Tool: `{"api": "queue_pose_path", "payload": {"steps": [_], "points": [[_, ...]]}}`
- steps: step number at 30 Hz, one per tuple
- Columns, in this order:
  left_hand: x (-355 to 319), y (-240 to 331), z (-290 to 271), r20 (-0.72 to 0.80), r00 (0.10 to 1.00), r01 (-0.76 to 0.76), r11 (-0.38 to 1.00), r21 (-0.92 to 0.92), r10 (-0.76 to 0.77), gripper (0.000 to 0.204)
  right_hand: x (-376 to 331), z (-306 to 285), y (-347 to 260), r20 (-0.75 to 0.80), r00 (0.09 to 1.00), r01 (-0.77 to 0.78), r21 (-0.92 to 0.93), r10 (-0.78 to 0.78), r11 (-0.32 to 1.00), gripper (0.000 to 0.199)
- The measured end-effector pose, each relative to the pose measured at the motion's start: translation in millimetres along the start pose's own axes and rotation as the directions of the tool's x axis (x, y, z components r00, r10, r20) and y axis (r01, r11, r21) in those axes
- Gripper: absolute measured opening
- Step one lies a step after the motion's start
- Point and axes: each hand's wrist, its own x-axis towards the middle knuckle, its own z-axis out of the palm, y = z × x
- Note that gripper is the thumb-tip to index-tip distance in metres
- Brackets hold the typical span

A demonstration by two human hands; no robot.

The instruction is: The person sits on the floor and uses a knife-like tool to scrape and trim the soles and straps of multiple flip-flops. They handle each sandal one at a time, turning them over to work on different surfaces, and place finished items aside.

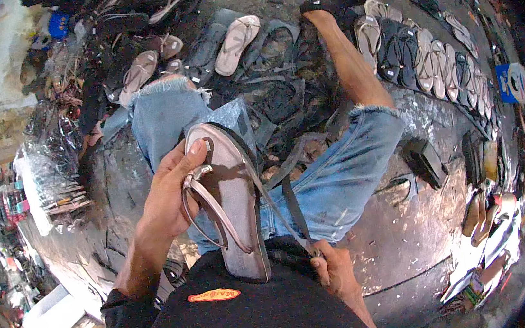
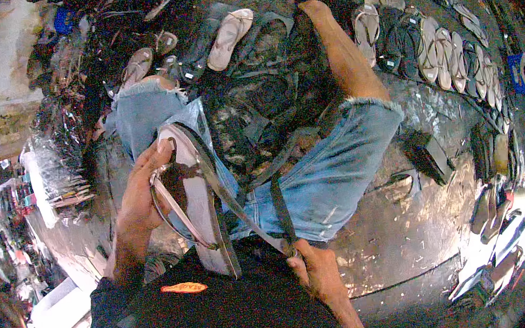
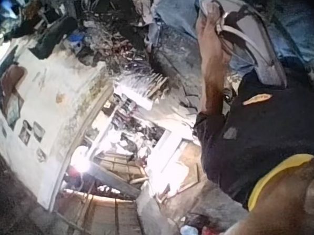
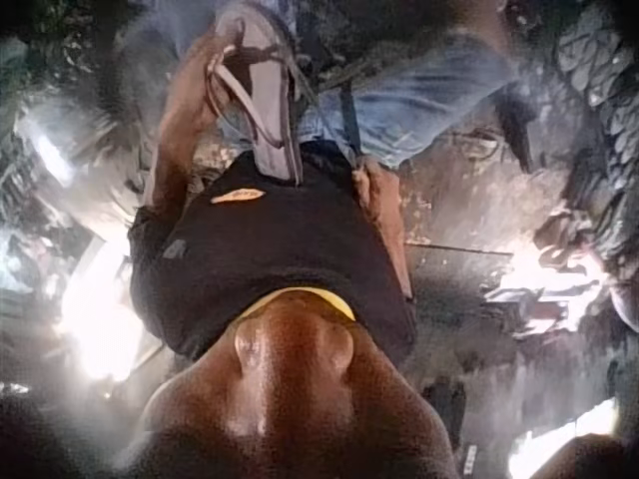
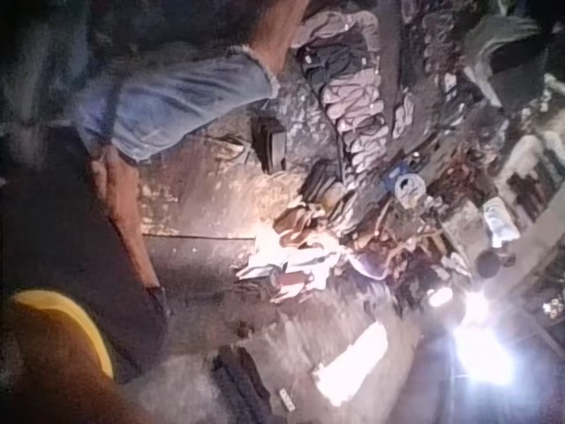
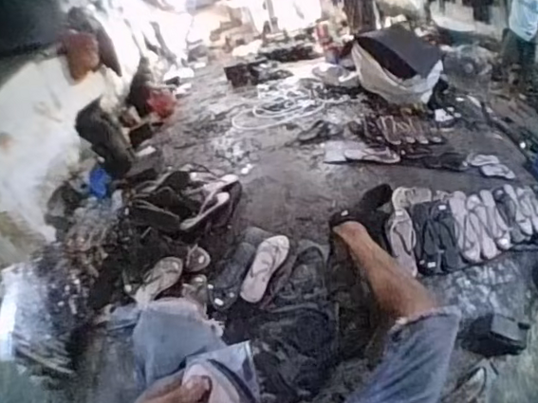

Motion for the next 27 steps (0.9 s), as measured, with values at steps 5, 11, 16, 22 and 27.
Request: {"api": "queue_pose_path", "payload": {"steps": [5,11,16,22,27], "points": [[14,8,21,0.098,0.995,-0.024,0.969,0.245,0.0,0.047,72,-24,-16,-0.061,0.995,0.071,-0.146,-0.081,0.987,0.033],[27,18,15,0.153,0.988,-0.079,0.873,0.481,0.005,0.043,168,-58,-83,0.155,0.967,0.223,-0.143,-0.201,0.964,0.033],[31,24,18,0.124,0.991,-0.105,0.87,0.482,0.051,0.041,215,-75,-111,0.282,0.916,0.353,-0.231,-0.284,0.907,0.032],[43,31,18,0.208,0.973,-0.017,0.857,0.515,-0.105,0.045,267,-78,-136,0.34,0.905,0.309,-0.107,-0.257,0.945,0.033],[21,67,13,0.047,0.951,-0.275,0.908,-0.314,0.305,0.032,293,-61,-70,-0.04,0.984,0.178,0.173,-0.174,0.969,0.043]]}}
